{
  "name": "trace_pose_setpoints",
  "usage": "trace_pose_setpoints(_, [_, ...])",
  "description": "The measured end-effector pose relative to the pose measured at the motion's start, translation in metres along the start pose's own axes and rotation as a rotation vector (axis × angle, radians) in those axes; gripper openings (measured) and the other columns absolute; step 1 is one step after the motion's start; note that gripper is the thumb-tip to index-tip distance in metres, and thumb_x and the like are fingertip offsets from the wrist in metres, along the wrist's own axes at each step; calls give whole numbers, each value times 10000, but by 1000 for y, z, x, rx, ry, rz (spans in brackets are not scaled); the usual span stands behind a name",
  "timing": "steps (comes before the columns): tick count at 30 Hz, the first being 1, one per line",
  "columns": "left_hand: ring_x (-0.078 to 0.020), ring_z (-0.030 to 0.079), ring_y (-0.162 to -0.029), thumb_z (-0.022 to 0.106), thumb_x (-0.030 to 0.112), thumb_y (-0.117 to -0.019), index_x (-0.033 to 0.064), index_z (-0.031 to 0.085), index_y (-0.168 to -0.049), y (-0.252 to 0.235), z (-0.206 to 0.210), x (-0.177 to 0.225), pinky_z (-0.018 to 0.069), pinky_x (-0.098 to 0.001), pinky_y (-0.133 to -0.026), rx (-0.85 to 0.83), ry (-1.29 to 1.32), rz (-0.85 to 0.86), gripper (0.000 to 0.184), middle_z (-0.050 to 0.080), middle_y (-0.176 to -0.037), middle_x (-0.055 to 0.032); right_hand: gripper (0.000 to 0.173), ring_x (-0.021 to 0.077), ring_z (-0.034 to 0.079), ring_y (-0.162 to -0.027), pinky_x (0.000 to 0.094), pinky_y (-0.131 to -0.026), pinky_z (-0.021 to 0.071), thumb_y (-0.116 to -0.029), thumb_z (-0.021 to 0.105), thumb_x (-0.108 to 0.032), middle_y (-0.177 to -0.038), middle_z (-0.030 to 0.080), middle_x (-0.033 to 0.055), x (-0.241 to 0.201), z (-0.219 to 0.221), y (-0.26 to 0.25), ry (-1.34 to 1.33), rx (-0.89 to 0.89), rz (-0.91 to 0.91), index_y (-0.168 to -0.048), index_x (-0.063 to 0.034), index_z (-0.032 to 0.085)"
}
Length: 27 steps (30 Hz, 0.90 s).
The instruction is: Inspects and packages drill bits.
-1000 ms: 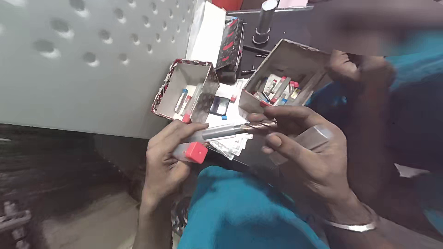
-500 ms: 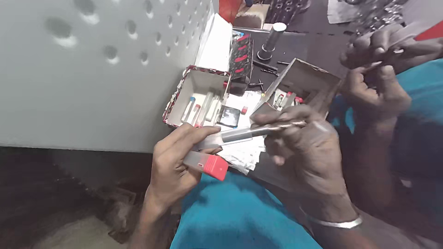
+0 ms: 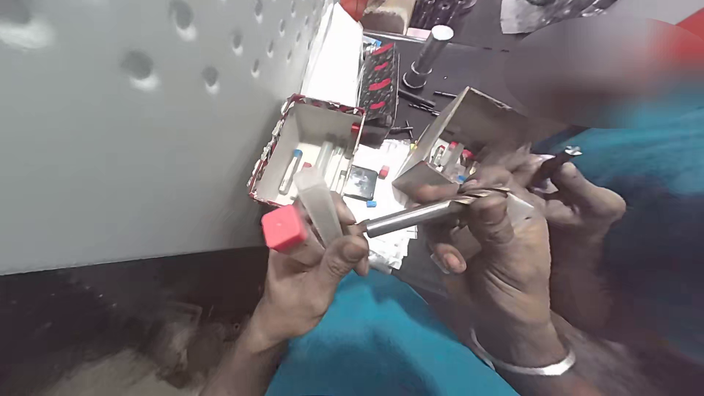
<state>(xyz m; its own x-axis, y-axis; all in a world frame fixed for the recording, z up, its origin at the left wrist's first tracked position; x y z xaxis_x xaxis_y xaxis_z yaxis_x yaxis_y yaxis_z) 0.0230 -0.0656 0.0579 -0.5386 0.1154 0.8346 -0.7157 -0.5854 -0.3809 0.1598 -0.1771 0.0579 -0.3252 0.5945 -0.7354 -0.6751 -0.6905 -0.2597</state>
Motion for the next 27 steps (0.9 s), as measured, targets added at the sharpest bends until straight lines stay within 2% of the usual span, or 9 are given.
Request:
trace_pose_setpoints(5, [-11,668,-749,626,197,-1021,67,633,-1221,1,4,-4,567,-164,-666,-44,-29,-4,239,722,-907,20,127,109,724,-656,156,-501,558,-986,675,-140,-1015,755,166,0,0,-2,34,-6,-6,-1048,-58,601])
trace_pose_setpoints(7, [-18,688,-791,629,180,-1019,64,642,-1213,2,3,-3,588,-171,-703,-48,-75,32,226,734,-967,11,134,103,722,-653,157,-503,564,-984,678,-148,-1005,756,151,0,1,-2,51,-6,-6,-1054,-66,599])
trace_pose_setpoints(10, [-42,702,-819,638,196,-1015,71,669,-1180,2,1,0,602,-208,-767,-11,-132,77,209,750,-961,-2,153,113,725,-657,165,-499,569,-976,692,-151,-981,751,141,1,3,-3,40,-13,0,-1060,-69,592])
trace_pose_setpoints(15, [-40,708,-802,633,207,-1018,85,680,-1135,3,0,1,607,-190,-723,21,-106,101,176,746,-954,4,196,76,694,-604,178,-480,579,-967,709,-184,-944,743,74,3,5,-2,80,-15,3,-1111,-64,652])
trace_pose_setpoints(17, [-38,707,-787,638,212,-1015,78,676,-1113,4,1,0,605,-186,-705,15,-96,99,170,746,-954,0,191,70,679,-596,181,-484,579,-969,707,-201,-923,737,63,3,4,-1,100,-6,-7,-1081,-49,684])
trace_pose_setpoints(21, [-27,697,-781,632,224,-1020,74,674,-1089,6,0,0,595,-169,-675,19,-90,87,170,737,-963,0,157,102,708,-638,194,-511,601,-980,692,-194,-924,724,72,3,6,0,112,-34,-14,-1024,-44,681])
trace_pose_setpoints(27, [-46,710,-770,727,182,-956,28,705,-1086,5,-1,4,608,-183,-692,-15,-91,184,202,755,-939,-26,149,85,699,-640,180,-475,575,-981,695,-181,-964,731,74,2,8,0,103,-62,-32,-1046,-50,670])
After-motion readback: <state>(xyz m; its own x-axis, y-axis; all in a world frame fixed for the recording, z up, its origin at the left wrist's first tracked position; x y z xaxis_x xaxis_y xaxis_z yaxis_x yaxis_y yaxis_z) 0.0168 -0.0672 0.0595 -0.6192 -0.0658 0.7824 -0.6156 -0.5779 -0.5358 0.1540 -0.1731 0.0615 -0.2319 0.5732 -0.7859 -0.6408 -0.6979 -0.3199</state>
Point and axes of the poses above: each hand's wrist, its own y-axis away from the middle knuckle, its own z-axis out of the palm, x = y × z, the point moved 9 cm from there along -y, towards the middle knuckle
